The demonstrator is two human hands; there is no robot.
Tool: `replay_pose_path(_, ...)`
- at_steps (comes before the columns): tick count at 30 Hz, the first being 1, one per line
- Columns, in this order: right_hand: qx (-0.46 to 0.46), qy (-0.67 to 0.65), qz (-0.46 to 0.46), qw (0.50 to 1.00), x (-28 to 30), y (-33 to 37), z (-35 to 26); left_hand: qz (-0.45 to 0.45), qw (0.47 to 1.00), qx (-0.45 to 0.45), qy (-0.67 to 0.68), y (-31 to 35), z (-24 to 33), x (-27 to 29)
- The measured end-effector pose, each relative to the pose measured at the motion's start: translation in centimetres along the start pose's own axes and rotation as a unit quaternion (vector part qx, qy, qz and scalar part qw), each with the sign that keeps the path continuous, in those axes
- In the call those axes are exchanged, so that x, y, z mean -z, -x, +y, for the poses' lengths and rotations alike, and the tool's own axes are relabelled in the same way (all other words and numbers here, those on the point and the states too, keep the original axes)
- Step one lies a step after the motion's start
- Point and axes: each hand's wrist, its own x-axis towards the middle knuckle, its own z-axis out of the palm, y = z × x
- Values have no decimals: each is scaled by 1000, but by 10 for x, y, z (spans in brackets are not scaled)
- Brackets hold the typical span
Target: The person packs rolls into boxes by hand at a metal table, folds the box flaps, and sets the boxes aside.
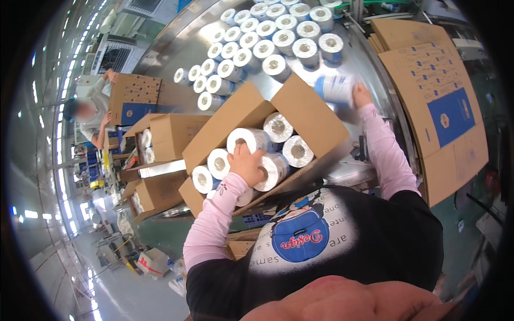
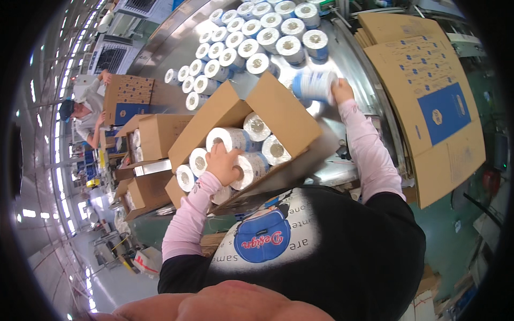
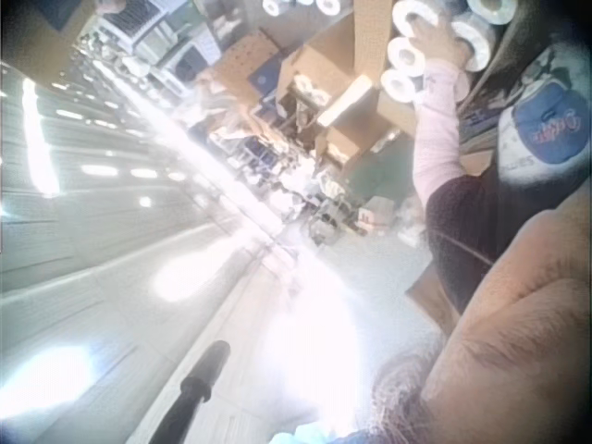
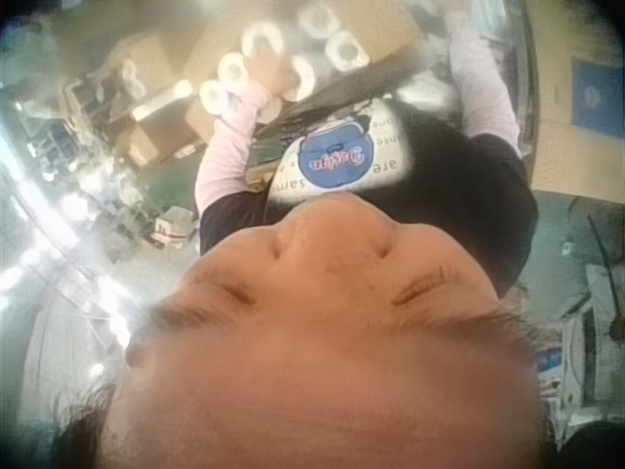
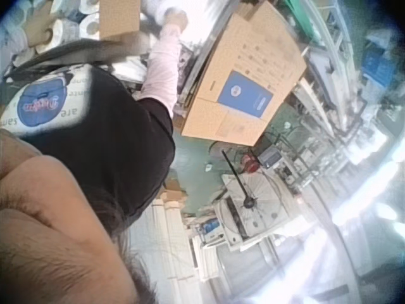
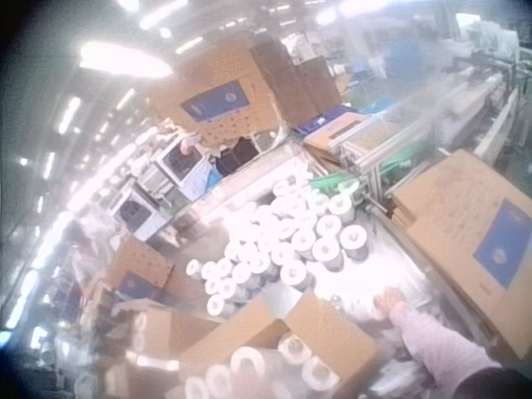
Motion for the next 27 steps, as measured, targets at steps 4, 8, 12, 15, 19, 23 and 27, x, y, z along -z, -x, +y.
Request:
replay_pose_path(4, 196, -605, -227, 738, 26, 21, -107, -44, 999, -4, -14, 6, -5, 0)
replay_pose_path(8, 420, -254, -297, 819, 16, 85, -203, -50, 998, -22, -42, 8, 4, 13)
replay_pose_path(12, 497, 204, -387, 750, -6, 145, -243, -47, 995, -43, -76, 24, 10, 16)
replay_pose_path(15, 577, 447, -306, 611, -8, 237, -251, -84, 989, -76, -93, 35, 18, 10)
replay_pose_path(19, 458, 553, -340, 606, -47, 270, -213, -32, 988, -150, -9, 60, 10, -8)
replay_pose_path(23, 540, 337, -263, 725, -32, 261, -154, 102, 960, -197, 170, 70, -37, 6)
replay_pose_path(27, 509, 118, -138, 841, -17, 270, -111, 205, 961, -68, 171, 95, -135, 14)
